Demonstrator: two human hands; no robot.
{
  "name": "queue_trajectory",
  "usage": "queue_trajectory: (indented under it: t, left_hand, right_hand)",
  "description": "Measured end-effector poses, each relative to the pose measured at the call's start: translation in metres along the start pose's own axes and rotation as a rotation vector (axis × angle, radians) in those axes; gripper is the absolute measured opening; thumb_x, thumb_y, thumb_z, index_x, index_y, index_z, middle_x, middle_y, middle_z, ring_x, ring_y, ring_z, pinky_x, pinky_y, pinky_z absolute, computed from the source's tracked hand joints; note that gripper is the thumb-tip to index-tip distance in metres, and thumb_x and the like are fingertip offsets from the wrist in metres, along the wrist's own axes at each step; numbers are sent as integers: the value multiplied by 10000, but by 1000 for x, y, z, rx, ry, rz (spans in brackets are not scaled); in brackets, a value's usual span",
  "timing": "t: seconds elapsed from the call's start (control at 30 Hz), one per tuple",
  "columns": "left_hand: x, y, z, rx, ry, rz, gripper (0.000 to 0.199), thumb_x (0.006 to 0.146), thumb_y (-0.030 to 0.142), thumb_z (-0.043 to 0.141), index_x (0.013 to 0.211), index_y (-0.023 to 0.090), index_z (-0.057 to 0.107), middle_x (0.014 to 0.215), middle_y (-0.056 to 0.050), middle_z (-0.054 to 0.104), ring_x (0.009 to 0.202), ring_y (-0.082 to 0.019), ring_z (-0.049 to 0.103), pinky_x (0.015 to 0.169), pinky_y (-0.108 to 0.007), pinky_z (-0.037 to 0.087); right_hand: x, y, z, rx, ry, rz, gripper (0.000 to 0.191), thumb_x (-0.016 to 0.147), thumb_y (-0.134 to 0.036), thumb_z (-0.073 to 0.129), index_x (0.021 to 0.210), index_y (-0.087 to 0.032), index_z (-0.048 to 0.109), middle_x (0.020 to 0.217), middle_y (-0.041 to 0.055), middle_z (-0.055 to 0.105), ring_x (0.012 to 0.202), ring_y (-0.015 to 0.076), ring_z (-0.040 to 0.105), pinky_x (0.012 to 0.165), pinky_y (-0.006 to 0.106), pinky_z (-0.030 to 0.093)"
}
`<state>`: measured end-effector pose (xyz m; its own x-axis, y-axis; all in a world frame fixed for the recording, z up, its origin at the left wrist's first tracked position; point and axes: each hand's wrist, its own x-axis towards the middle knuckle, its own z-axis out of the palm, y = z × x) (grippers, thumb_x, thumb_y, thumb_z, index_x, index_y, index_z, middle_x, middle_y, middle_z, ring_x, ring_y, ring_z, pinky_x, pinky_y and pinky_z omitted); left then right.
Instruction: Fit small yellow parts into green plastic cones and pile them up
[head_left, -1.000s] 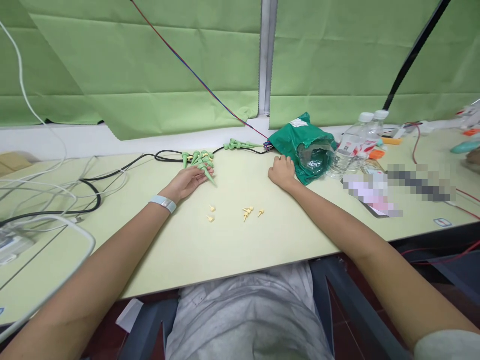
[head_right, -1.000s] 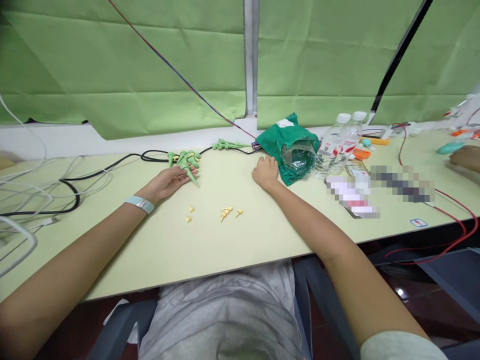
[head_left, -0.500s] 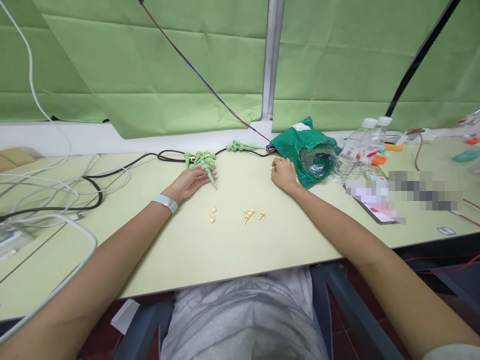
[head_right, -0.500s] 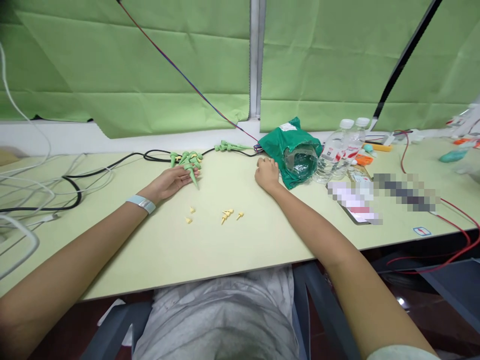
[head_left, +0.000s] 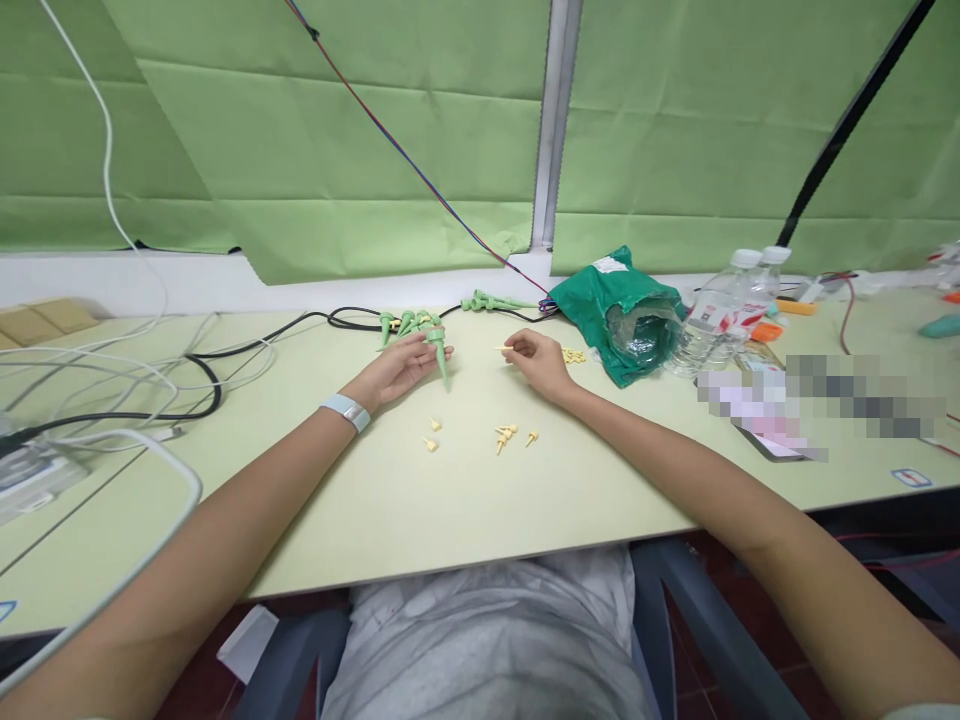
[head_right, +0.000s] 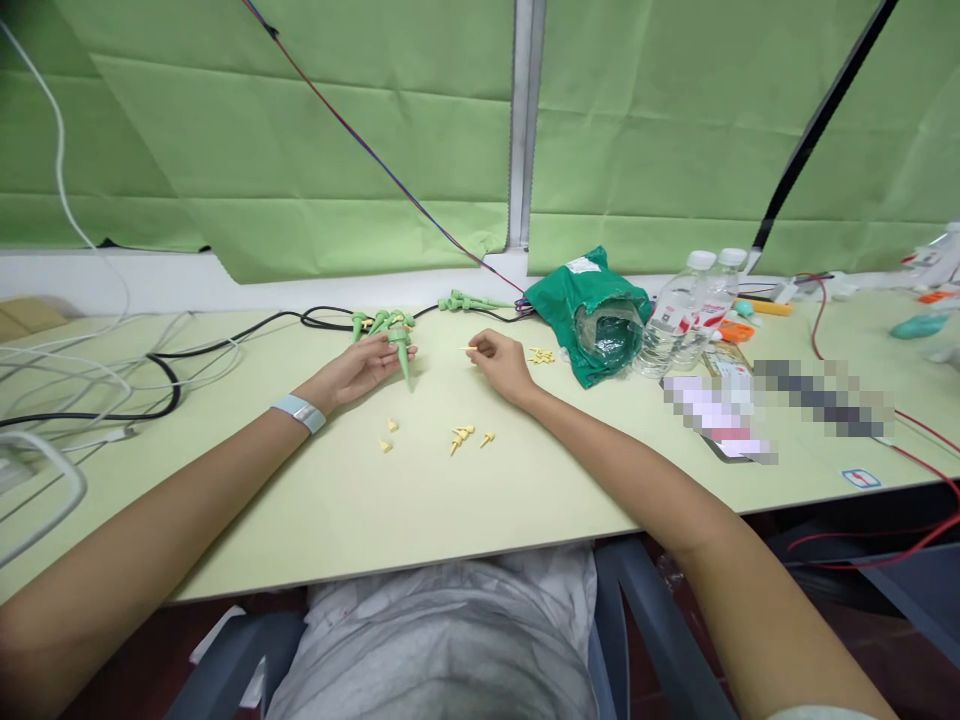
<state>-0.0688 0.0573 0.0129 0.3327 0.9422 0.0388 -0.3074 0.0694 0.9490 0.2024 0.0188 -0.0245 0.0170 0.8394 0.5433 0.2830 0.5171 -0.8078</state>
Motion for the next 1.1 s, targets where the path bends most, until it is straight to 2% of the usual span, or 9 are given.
queue_trajectory:
  t: [0.07,0.13,0.27,0.47,0.73,0.83,0.97,1.03,1.1]
  left_hand:
    - [-4,-1,8,13,-68,-31,319,810,59,715,1112,162,710,1047,-104,757,1073,-247,750,1123,-424,535]
    - [-7,-2,15,26,-115,-44,341,828,91,720,1160,165,706,1021,-109,760,1062,-252,751,1101,-432,545]
    - [-12,-8,24,64,-166,-54,349,843,125,730,1187,179,707,1034,-114,764,1025,-244,753,1047,-423,563]
    - [-15,-14,27,67,-240,-88,472,854,139,744,1315,224,690,1032,-90,768,1012,-212,744,1006,-367,558]
    - [-16,-11,28,31,-227,-132,421,833,104,777,1241,178,702,977,-78,762,916,-161,729,938,-300,566]
    - [-16,-12,28,20,-226,-144,405,821,88,785,1210,169,711,972,-76,760,905,-158,724,934,-308,567]
    - [-15,-14,27,42,-224,-119,279,790,95,819,1056,133,743,1008,-97,763,914,-168,724,949,-330,565]
    - [-16,-14,28,63,-242,-100,290,772,116,844,1045,133,750,1002,-93,765,912,-167,721,941,-330,566]
    - [-17,-14,31,73,-251,-76,334,748,139,869,1061,146,752,965,-78,766,902,-170,721,923,-331,569]
  right_hand:
    - [-9,-11,14,183,-62,64,208,792,-390,757,891,-222,686,816,21,725,775,202,724,788,355,584]
    - [-17,-22,25,260,-118,83,244,781,-424,781,891,-222,697,823,27,737,790,209,737,803,370,597]
    - [-28,-37,33,251,-113,42,276,813,-483,774,911,-233,709,849,29,744,782,200,727,785,365,604]
    - [-28,-36,29,180,-79,-19,230,861,-444,742,928,-226,712,818,14,711,753,182,702,741,332,589]
    - [-27,-34,27,46,-47,-97,168,886,-363,695,931,-203,717,810,17,715,724,171,688,690,304,561]
    - [-26,-32,26,13,-41,-141,142,902,-334,680,942,-206,725,823,23,725,733,174,692,700,305,558]
    - [-26,-30,22,-50,-62,-240,130,922,-303,653,946,-208,739,879,44,743,767,182,696,730,317,562]
    - [-26,-31,20,-88,-83,-286,131,920,-302,655,937,-209,747,904,55,745,785,185,692,746,325,564]
    - [-24,-32,21,-44,-98,-239,143,906,-331,680,923,-205,747,871,55,742,763,184,690,742,331,573]
